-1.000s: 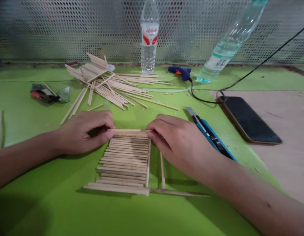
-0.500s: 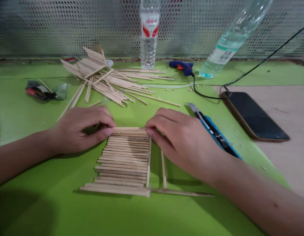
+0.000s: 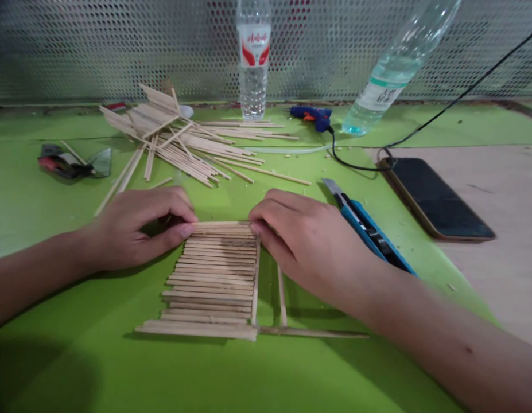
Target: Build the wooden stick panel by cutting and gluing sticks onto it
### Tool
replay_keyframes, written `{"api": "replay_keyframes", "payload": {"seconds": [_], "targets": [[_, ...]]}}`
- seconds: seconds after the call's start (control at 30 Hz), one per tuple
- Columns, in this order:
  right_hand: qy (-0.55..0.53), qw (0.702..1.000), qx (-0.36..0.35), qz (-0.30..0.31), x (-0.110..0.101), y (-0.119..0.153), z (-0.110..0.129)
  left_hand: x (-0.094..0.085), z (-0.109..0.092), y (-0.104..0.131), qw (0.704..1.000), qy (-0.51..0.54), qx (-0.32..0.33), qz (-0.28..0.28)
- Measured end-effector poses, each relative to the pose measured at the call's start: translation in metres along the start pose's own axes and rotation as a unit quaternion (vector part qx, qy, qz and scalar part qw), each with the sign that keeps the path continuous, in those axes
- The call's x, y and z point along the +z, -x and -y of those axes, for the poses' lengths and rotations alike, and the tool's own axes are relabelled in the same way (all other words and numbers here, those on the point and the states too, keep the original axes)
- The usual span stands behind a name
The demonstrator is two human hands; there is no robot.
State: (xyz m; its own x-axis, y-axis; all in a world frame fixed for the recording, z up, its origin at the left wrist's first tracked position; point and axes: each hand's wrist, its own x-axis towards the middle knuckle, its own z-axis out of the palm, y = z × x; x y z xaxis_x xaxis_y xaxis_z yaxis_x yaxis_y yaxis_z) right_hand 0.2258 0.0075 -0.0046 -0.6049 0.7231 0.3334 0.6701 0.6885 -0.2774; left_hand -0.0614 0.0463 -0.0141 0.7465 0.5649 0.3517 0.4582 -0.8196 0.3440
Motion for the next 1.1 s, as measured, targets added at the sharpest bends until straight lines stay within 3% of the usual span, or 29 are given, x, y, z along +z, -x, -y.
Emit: {"api": "replay_keyframes", "payload": {"seconds": [0.1, 0.27, 0.43, 0.6, 0.8, 0.97, 1.1], "targets": [[-0.004, 1.000, -0.002, 0.000, 0.0007, 0.0002, -0.0002, 0.0009, 0.0022, 0.0000, 1.000, -0.005, 0.022, 0.000], [-0.014, 0.999, -0.013, -0.041, -0.0031, 0.0031, -0.0006, 0.0009, 0.0022, -0.0008, 0.991, -0.033, 0.100, -0.079], [-0.020, 0.998, -0.030, -0.060, -0.0074, 0.0035, 0.0017, -0.0017, 0.0015, 0.0019, 0.993, -0.053, 0.106, -0.004], [-0.022, 0.996, -0.074, -0.032, -0.0059, 0.0010, 0.0013, -0.0009, 0.0028, 0.0028, 0.994, -0.040, 0.100, -0.011], [-0.020, 0.997, -0.068, -0.038, -0.0037, 0.0017, 0.0012, 0.0016, 0.0019, 0.0021, 0.994, -0.035, 0.106, -0.016], [-0.011, 0.998, -0.059, -0.009, -0.0014, 0.0018, -0.0004, 0.0009, -0.0006, 0.0016, 0.996, -0.051, 0.059, 0.031], [-0.021, 0.997, -0.069, -0.017, -0.0020, 0.0017, -0.0012, 0.0001, -0.0011, 0.0024, 0.996, -0.053, 0.076, -0.012]]}}
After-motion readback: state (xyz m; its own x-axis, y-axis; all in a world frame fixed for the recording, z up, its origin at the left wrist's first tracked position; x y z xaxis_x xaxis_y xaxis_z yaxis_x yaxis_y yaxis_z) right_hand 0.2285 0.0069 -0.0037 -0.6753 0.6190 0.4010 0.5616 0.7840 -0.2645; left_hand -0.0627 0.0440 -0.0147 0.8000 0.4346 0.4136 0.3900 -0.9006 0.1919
